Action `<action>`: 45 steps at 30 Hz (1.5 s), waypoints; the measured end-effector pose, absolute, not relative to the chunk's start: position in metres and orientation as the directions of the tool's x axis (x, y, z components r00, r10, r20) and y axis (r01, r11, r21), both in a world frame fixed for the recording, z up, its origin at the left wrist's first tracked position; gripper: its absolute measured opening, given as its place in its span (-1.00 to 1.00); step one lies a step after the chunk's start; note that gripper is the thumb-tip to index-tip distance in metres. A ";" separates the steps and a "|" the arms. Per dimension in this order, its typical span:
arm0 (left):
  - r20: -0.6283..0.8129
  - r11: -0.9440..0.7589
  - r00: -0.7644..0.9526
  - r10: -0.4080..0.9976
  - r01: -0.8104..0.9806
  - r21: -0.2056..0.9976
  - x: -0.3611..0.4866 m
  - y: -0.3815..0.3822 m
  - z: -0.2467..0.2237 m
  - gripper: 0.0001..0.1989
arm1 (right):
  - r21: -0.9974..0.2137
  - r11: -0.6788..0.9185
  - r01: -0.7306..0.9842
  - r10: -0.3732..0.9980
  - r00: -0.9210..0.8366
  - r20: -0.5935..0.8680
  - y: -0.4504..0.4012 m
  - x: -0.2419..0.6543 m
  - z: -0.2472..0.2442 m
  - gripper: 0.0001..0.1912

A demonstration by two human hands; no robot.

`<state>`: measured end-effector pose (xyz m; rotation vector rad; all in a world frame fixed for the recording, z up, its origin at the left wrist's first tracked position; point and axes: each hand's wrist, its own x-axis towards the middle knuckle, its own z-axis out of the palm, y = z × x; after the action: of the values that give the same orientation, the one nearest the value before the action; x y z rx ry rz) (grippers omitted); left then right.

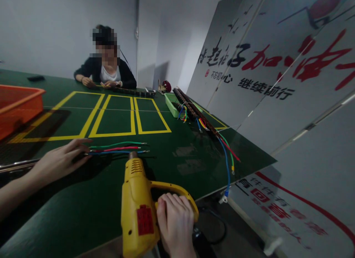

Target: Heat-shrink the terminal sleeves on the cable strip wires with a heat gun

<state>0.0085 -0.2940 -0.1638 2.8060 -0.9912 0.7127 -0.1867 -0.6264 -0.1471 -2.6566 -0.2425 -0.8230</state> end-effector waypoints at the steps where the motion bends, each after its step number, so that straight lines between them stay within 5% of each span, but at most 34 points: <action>1: 0.457 -0.786 0.680 -0.573 -0.613 -0.074 0.009 -0.294 -0.165 -0.64 | -0.267 -0.929 0.254 0.055 0.812 0.582 -0.628 -0.187 -0.147 -0.65; 13: 0.443 -0.804 0.721 -0.532 -0.594 0.001 0.011 -0.303 -0.166 -0.66 | -0.217 -0.958 0.190 0.009 0.772 0.635 -0.601 -0.189 -0.153 -0.61; 34: 0.476 -0.728 0.674 -0.565 -0.679 0.097 0.019 -0.295 -0.173 -0.72 | -0.373 -0.875 0.309 0.032 0.806 0.591 -0.524 -0.178 -0.165 -0.64; 45: 0.511 -0.773 0.651 -0.562 -0.633 -0.043 0.011 -0.301 -0.164 -0.75 | -0.371 -0.886 0.277 -0.013 0.786 0.618 -0.589 -0.172 -0.166 -0.63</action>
<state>0.0105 -0.3013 -0.1644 2.7257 -0.9929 0.7724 -0.1715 -0.5890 -0.1664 -2.5270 -0.1980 -0.8796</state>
